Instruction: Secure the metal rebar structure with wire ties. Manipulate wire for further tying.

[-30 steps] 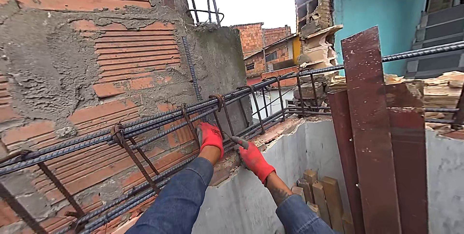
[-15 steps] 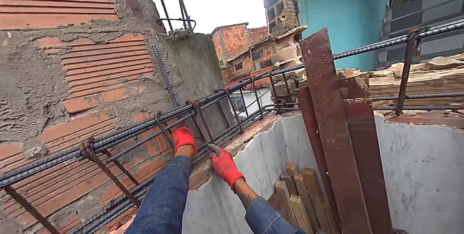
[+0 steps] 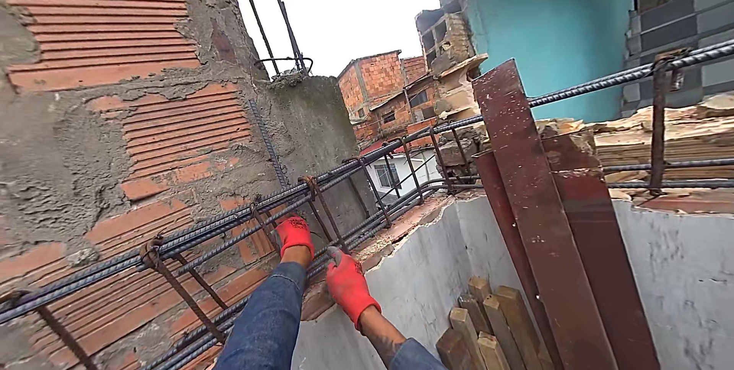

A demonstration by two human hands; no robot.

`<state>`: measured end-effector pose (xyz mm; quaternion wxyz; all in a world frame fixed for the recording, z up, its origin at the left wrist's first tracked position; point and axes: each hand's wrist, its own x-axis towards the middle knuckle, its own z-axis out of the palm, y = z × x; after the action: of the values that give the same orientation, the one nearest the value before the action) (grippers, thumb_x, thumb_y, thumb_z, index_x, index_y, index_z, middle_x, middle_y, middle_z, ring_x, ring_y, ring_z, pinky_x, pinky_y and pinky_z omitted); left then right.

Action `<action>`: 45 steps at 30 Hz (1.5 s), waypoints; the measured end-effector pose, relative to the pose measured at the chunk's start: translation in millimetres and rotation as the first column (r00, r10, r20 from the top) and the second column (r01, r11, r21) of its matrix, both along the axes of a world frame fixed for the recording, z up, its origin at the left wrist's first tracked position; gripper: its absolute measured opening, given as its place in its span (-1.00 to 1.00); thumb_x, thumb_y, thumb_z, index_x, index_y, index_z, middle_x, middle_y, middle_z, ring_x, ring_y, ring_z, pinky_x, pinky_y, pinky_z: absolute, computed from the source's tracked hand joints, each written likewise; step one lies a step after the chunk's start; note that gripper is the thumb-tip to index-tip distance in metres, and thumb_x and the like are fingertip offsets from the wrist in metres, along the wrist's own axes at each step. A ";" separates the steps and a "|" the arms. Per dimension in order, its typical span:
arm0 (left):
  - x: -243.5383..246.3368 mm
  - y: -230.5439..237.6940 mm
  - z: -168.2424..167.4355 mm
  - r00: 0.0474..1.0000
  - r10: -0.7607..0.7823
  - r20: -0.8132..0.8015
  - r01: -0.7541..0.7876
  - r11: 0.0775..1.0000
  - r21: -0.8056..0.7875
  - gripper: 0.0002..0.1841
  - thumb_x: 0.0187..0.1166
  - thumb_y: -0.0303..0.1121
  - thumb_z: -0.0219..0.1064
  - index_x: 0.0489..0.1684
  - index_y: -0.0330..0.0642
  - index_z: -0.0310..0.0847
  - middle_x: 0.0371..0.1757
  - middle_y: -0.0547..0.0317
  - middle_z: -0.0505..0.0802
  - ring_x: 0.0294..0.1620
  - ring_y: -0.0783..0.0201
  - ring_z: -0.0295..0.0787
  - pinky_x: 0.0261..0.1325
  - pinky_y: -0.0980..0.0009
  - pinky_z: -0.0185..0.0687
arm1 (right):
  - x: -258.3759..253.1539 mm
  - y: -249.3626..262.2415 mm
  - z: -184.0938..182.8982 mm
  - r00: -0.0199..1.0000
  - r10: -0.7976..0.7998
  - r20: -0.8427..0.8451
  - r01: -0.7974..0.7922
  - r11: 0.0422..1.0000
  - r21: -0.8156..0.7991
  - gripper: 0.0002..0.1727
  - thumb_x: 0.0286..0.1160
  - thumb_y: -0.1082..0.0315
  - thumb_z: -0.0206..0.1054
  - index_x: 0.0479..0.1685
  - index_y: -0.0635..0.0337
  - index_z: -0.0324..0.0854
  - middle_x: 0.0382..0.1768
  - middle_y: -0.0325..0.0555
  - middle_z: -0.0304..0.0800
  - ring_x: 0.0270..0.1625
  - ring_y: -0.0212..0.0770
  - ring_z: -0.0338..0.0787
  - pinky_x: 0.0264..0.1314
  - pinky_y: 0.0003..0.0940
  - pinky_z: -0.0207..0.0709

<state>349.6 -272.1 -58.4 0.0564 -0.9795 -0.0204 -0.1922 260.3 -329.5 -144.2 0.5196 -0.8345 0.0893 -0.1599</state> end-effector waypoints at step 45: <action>-53.5 73.3 24.7 0.798 -0.528 -0.290 0.602 0.727 0.331 -0.64 0.76 -0.15 0.12 -0.01 -0.19 0.80 0.20 -0.05 0.82 0.30 -0.08 0.75 0.32 -0.16 0.61 | -44.0 -141.2 8.5 0.991 0.057 -0.124 -0.085 0.968 -0.237 -0.68 0.73 0.26 0.16 0.27 -0.03 0.75 -0.41 -0.12 0.74 -0.50 -0.24 0.63 -0.33 -0.22 0.57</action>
<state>296.1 -198.9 -33.7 0.1992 -0.9175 0.3253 -0.1129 216.3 -470.8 -135.7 0.4136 -0.9021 0.0693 -0.1021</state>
